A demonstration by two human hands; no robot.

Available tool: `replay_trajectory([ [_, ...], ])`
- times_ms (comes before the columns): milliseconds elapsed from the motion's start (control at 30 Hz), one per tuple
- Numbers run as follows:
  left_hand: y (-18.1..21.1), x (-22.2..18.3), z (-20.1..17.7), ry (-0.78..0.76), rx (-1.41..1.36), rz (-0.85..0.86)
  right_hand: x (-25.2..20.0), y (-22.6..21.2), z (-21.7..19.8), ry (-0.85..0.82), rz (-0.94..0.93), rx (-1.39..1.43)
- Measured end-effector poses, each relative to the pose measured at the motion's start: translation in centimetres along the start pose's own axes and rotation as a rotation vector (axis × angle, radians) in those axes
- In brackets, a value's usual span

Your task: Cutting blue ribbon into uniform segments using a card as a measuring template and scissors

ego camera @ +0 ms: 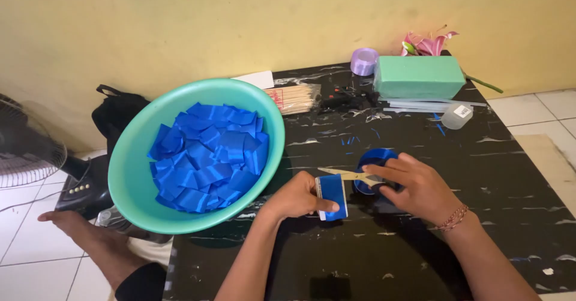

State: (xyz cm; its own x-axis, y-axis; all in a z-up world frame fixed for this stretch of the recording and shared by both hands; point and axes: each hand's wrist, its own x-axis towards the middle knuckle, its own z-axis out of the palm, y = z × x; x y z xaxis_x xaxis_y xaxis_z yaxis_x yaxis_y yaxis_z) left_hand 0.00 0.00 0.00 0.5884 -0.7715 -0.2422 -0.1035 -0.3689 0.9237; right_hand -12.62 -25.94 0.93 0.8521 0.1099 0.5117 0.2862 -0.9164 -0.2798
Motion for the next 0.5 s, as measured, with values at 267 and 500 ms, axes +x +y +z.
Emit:
replay_trajectory([
  [267, -0.2, 0.0, -0.2, -0.008, 0.012, 0.006, 0.1, -0.1, -0.1, -0.021, 0.031, 0.032],
  [500, -0.5, 0.0, -0.5, -0.011, 0.019, -0.015, -0.2, -0.2, -0.1, -0.048, 0.080, 0.069],
])
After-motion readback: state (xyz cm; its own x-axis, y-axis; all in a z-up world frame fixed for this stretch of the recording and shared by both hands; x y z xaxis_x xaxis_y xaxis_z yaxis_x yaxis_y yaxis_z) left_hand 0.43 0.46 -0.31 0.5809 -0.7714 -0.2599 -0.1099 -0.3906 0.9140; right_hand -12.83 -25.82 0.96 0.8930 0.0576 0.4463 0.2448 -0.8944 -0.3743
